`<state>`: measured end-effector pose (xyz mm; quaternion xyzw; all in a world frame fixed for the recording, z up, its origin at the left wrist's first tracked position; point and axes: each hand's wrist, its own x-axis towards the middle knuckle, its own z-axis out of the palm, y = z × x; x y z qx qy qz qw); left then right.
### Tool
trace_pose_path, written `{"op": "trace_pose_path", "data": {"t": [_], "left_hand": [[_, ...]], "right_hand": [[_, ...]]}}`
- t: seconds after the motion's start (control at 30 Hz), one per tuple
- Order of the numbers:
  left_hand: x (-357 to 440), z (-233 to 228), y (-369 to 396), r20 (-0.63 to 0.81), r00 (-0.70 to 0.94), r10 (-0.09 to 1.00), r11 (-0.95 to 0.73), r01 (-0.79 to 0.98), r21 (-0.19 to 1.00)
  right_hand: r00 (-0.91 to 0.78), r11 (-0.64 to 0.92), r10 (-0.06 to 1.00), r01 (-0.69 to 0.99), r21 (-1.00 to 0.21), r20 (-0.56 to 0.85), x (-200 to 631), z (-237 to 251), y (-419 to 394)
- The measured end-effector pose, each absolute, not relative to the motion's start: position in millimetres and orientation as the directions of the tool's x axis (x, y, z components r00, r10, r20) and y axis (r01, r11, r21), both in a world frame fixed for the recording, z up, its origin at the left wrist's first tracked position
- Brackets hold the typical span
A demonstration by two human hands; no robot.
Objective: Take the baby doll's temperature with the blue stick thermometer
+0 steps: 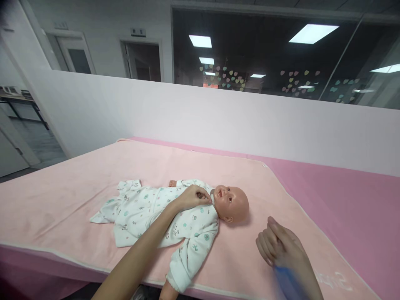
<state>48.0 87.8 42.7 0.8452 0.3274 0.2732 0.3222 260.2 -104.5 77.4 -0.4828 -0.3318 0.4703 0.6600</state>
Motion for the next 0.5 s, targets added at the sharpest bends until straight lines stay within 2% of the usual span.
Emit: {"op": "trace_pose_path", "data": {"t": [0.23, 0.4, 0.5], "left_hand": [[47.9, 42.7, 88.2, 0.260, 0.642, 0.721, -0.589, 0.371, 0.718], [47.7, 41.8, 89.3, 0.268, 0.651, 0.711, -0.594, 0.351, 0.724], [47.5, 41.4, 89.5, 0.262, 0.652, 0.711, -0.591, 0.353, 0.725]], "right_hand": [[0.322, 0.127, 0.947, -0.432, -0.893, -0.021, 255.8, 83.9, -109.0], [0.424, 0.173, 0.905, -0.303, -0.937, 0.030, 253.9, 80.7, -106.2], [0.420, 0.127, 0.907, -0.242, -0.962, 0.014, 251.2, 78.9, -104.1]]}}
